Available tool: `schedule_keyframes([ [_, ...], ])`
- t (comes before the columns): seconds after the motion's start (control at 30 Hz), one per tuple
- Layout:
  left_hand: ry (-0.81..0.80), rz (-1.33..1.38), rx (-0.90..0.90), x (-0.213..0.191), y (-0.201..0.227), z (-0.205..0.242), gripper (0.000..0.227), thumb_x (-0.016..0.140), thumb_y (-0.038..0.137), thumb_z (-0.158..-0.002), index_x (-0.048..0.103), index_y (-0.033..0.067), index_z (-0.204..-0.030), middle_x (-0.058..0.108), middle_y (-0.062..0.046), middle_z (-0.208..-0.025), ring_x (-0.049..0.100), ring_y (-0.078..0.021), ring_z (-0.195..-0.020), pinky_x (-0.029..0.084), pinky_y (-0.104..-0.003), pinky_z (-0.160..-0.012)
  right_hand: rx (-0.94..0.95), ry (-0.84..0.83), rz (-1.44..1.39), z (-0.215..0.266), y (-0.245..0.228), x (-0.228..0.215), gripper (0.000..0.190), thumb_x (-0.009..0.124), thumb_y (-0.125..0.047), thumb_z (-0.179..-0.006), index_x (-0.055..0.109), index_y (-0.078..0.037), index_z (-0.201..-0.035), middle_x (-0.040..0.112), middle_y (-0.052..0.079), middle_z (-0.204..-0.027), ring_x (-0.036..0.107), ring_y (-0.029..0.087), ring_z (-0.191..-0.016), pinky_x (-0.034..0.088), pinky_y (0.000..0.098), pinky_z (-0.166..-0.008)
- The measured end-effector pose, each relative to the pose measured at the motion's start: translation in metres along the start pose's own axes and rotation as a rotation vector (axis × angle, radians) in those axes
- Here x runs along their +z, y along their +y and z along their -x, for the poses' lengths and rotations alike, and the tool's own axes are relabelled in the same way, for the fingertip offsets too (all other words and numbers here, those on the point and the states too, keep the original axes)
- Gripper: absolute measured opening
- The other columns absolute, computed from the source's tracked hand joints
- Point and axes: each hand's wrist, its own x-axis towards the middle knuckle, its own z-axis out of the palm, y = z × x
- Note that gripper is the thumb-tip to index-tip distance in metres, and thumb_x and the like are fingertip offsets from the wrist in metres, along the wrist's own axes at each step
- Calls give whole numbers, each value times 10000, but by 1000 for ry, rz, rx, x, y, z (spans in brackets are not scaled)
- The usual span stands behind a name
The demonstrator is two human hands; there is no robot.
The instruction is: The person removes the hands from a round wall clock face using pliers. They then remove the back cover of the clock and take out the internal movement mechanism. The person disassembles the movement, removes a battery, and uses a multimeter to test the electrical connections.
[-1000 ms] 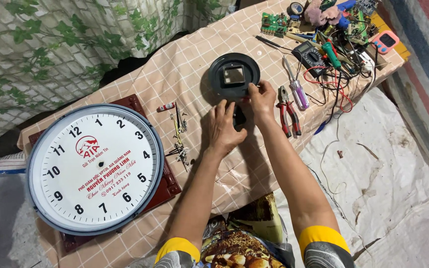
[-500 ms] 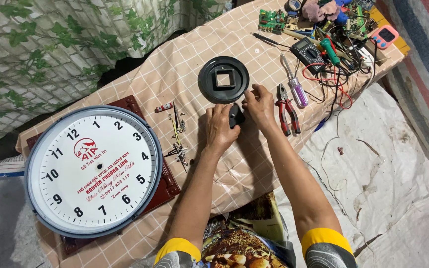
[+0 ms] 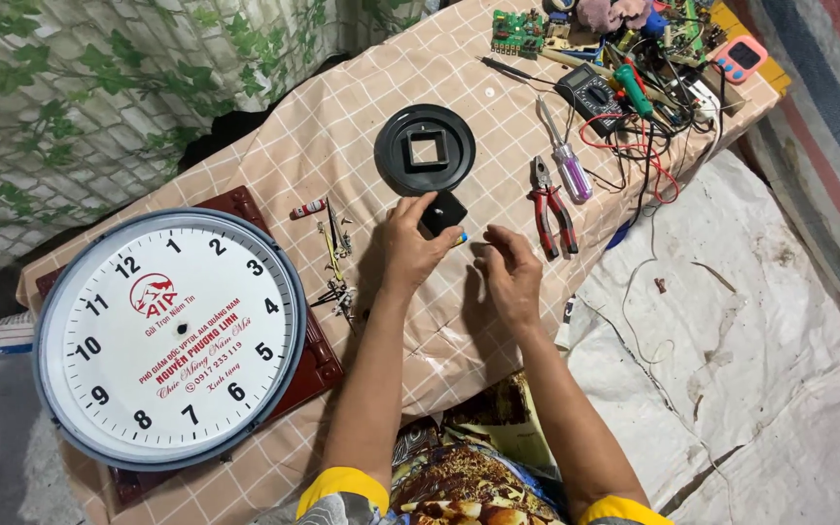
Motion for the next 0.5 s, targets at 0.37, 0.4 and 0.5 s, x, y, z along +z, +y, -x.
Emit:
schedule_keyframes([
  [0.37,49,97,-127,-10,-2,-3,673,911,432,-708,713,85,-1250,674,-123,-1083,645,-322,-1023,509,-390,-872,-321,-262,670,-19,30,22,446,807,-220,-832,690,-158,-1258,601,99,-1213,550,336,-1145,461,463,-962],
  [0.4,40,104,-130,-10,-1,-3,676,906,435,-716,708,81,-1258,672,-131,-1091,641,-328,-1030,509,-393,-875,-307,-272,720,-19,33,24,377,797,-201,-839,719,-208,-1208,606,58,-1171,543,304,-1132,458,440,-932],
  [0.5,33,36,-100,-10,1,-4,714,910,407,-684,692,92,-1287,654,-104,-1118,619,-344,-1057,510,-431,-872,-309,-241,720,-17,27,23,199,792,-226,-847,731,-227,-1036,602,14,-1074,550,267,-1067,461,395,-896],
])
